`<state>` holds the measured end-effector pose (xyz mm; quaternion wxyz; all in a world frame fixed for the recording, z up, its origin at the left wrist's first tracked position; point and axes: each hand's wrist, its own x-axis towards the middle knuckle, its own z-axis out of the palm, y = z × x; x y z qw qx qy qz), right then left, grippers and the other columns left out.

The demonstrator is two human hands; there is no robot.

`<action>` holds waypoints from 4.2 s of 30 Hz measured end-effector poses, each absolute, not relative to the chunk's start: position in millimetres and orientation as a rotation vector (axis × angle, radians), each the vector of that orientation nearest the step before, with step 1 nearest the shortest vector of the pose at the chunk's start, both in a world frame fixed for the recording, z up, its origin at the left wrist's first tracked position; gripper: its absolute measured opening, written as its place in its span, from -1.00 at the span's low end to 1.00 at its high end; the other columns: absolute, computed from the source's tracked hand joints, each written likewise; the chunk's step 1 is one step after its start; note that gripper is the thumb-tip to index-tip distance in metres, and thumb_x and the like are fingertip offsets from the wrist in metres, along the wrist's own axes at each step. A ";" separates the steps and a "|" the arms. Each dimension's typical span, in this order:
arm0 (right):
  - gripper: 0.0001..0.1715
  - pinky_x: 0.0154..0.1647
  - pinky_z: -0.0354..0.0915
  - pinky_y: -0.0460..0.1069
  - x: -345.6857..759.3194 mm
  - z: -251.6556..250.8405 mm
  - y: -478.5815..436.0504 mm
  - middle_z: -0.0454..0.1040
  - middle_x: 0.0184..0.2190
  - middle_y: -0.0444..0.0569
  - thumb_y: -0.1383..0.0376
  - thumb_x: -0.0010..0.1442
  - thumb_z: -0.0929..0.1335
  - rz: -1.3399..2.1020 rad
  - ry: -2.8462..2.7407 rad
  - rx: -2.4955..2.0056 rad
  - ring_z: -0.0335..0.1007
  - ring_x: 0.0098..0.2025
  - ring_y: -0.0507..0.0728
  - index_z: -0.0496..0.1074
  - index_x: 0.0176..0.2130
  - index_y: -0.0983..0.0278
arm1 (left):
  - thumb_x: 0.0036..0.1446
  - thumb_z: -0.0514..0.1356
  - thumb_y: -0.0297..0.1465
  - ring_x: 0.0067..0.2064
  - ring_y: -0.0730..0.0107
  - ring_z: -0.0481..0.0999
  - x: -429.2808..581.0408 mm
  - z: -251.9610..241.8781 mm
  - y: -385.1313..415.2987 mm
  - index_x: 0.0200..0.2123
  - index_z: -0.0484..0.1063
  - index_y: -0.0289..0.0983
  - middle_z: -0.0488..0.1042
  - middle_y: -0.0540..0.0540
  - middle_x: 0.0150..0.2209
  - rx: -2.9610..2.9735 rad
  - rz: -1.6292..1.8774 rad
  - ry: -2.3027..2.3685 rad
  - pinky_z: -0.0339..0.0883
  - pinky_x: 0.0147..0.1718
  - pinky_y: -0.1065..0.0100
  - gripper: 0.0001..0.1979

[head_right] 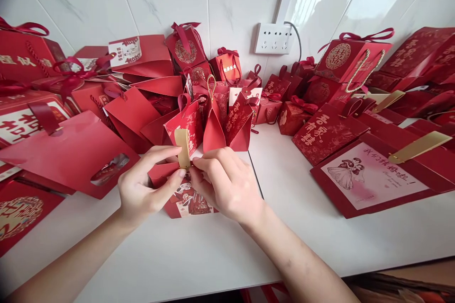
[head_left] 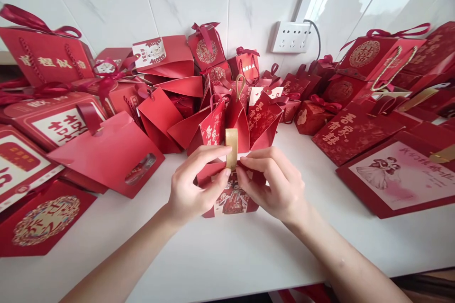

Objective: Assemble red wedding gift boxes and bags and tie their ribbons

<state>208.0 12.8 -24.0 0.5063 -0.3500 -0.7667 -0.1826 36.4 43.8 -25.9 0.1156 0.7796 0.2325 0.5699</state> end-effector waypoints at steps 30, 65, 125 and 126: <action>-0.84 -0.47 0.33 -0.04 199.9 -27.6 10.5 0.39 -0.36 -0.07 0.46 0.27 0.28 -0.177 -1.814 -0.824 0.34 -0.39 0.05 0.32 -0.17 0.23 | 0.13 0.22 -0.47 -0.43 0.49 0.53 36.3 -19.9 35.8 -0.40 0.46 -0.23 0.55 0.06 -0.43 2.045 1.474 0.784 0.43 -0.45 0.50 -0.93; -0.85 -0.51 0.22 -0.04 199.8 -25.1 7.4 0.34 -0.39 -0.07 0.47 0.19 0.31 -0.065 -1.821 -0.795 0.26 -0.41 0.05 0.32 -0.22 0.26 | 0.09 0.21 -0.49 -0.34 0.44 0.57 32.0 -14.6 32.6 -0.34 0.49 -0.25 0.58 0.02 -0.36 1.940 1.311 0.712 0.44 -0.40 0.52 -0.93; -0.31 -0.13 0.38 0.20 224.8 -35.0 38.6 0.40 -0.18 0.02 -0.14 0.03 0.36 0.405 -1.158 -0.924 0.39 -0.22 0.22 0.30 0.04 0.14 | -0.01 0.38 -0.46 0.15 0.01 0.44 8.4 -44.0 68.1 0.21 0.17 -0.19 0.40 -0.27 0.08 2.604 1.926 0.413 0.46 0.05 0.07 -0.27; -0.28 -0.13 0.37 0.20 224.0 -33.5 37.6 0.41 -0.17 0.02 -0.14 -0.01 0.39 0.398 -1.175 -0.913 0.39 -0.21 0.23 0.31 0.04 0.14 | 0.01 0.37 -0.49 0.14 0.04 0.44 7.2 -44.3 69.3 0.21 0.16 -0.17 0.41 -0.25 0.07 2.637 1.936 0.403 0.48 0.04 0.09 -0.27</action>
